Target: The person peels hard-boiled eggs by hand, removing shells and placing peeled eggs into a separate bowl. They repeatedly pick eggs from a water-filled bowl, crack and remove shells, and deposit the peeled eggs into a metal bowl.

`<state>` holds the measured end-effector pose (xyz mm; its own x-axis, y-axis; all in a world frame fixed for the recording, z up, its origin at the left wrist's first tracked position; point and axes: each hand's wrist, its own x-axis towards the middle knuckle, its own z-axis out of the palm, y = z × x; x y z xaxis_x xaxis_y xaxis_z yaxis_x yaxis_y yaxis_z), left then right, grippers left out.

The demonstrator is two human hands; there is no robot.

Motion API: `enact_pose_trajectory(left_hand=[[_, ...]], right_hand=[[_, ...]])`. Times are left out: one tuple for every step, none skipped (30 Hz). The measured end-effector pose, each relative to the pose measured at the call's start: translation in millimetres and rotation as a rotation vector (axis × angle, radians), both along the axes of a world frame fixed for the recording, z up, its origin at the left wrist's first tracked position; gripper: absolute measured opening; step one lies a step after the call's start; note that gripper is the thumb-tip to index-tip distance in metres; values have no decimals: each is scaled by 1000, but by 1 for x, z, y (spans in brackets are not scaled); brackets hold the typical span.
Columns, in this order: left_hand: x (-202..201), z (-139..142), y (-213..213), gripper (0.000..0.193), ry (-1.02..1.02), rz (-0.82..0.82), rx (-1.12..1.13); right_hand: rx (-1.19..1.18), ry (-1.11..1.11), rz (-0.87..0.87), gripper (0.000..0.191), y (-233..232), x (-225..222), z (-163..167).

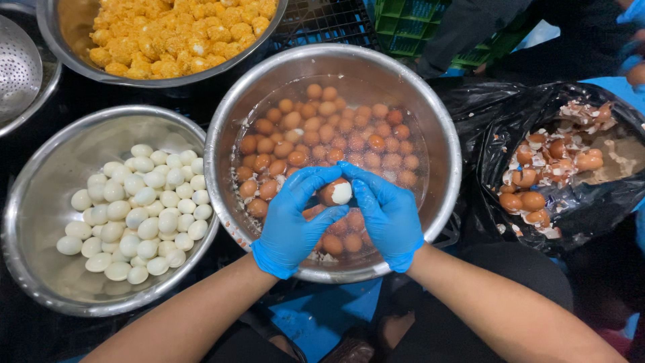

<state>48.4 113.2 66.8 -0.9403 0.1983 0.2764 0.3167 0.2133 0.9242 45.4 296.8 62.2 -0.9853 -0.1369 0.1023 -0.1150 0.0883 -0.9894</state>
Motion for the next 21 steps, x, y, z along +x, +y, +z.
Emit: enact_pose_trajectory(left_hand=[[1,1,0,54,-88,-15,45],[2,2,0,53,-177,-30,90],[3,3,0,53,-204,-38,125],[4,4,0,53,-231,-47,160],[4,4,-1,53,-257,-56,195],[4,4,-1,53,-274,-63,225],[4,4,-2,54,-293,-70,254],[4,4,-2,55,-311,-77,283],[4,4,-3,55,-310,-87,316],[3,3,-4,55,-312,-97,349],[3,3,-5,56,-314,-108,381],[2,3,-7,56,-262,-92,312],[1,3,-8,55,-207,-77,243],[0,2,-9,55,-152,-60,176],[-1,1,-9,56,-168,-35,132],[-2,0,-10,57,-185,-9,87],[-1,-1,-11,58,-207,16,42],[-2,-2,-10,60,-158,15,39],[-3,-4,-8,62,-108,16,36],[-2,-5,-7,65,-60,16,32],[-2,-7,-6,62,-8,16,-6]], right_hand=[[22,17,2,35,1,-1,0],[44,34,4,34,2,-1,1],[66,50,6,33,4,0,0],[83,39,5,33,6,-1,1],[100,29,2,32,9,-3,1],[116,18,-1,32,11,-6,1],[144,32,15,31,14,-9,1],[171,47,32,31,16,-14,1],[199,62,50,31,18,-18,1],[277,-5,33,32,20,-22,1],[355,-75,17,34,21,-26,1],[434,-142,0,35,23,-28,2],[489,57,35,38,25,-28,4],[543,257,74,42,28,-27,6],[594,458,121,46,30,-26,8],[419,247,144,46,29,-23,8],[243,34,166,46,27,-19,9],[65,-178,188,46,24,-16,9],[14,-194,194,48,20,-13,8],[-37,-211,200,50,17,-10,7],[-89,-229,204,53,13,-7,5]])
